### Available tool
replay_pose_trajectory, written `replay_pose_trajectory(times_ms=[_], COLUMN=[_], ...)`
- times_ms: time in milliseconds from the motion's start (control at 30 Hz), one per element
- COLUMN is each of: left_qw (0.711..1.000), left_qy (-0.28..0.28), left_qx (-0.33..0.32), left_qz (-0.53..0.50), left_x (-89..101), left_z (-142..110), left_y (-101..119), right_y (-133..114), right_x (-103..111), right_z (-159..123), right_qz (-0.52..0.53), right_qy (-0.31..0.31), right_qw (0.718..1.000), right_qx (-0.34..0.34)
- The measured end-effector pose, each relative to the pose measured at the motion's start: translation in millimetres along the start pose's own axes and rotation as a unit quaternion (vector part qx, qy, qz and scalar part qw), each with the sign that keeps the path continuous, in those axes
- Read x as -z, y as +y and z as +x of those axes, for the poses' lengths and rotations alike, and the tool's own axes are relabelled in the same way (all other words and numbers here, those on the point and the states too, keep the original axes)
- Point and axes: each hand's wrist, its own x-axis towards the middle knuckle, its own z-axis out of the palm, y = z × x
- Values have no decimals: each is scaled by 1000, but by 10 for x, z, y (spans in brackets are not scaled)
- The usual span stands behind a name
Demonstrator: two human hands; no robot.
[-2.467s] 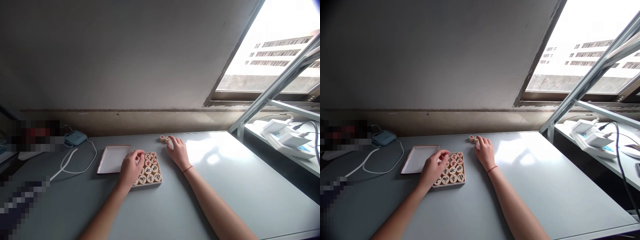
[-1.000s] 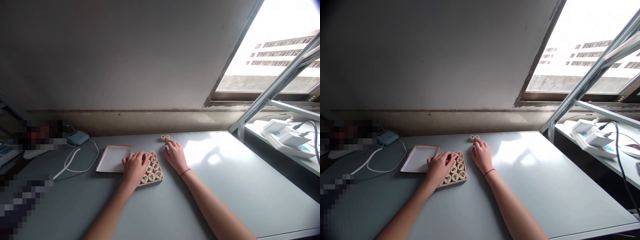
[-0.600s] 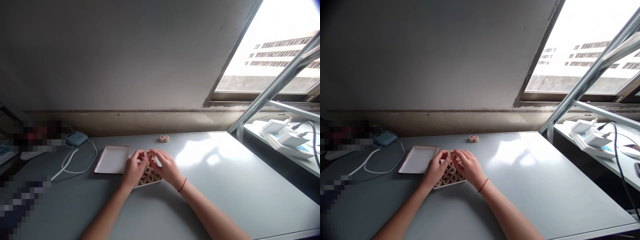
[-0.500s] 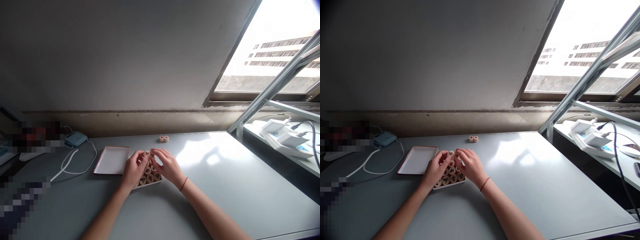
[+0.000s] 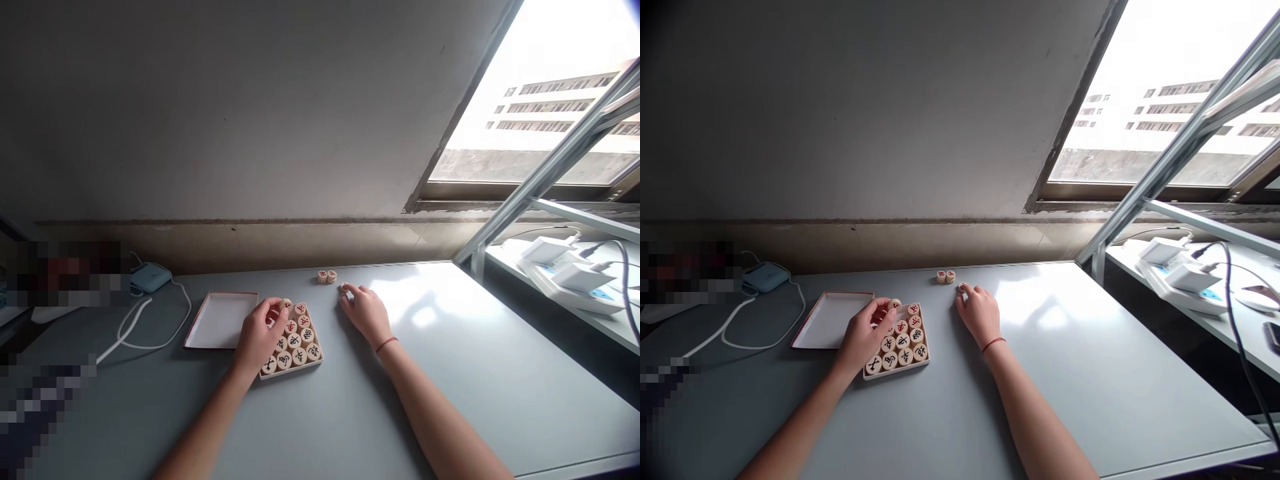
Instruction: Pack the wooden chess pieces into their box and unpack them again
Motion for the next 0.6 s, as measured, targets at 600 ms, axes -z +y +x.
replay_pose_trajectory(times_ms=[600], left_qw=[1000], left_qy=[-16], left_qx=[-11], left_qz=[14], left_x=[-57], left_z=[-20], left_y=[-35], right_y=[6], right_x=[-146], right_z=[40], right_qz=[-73], right_qy=[-1], right_qw=[996], right_qx=[41])
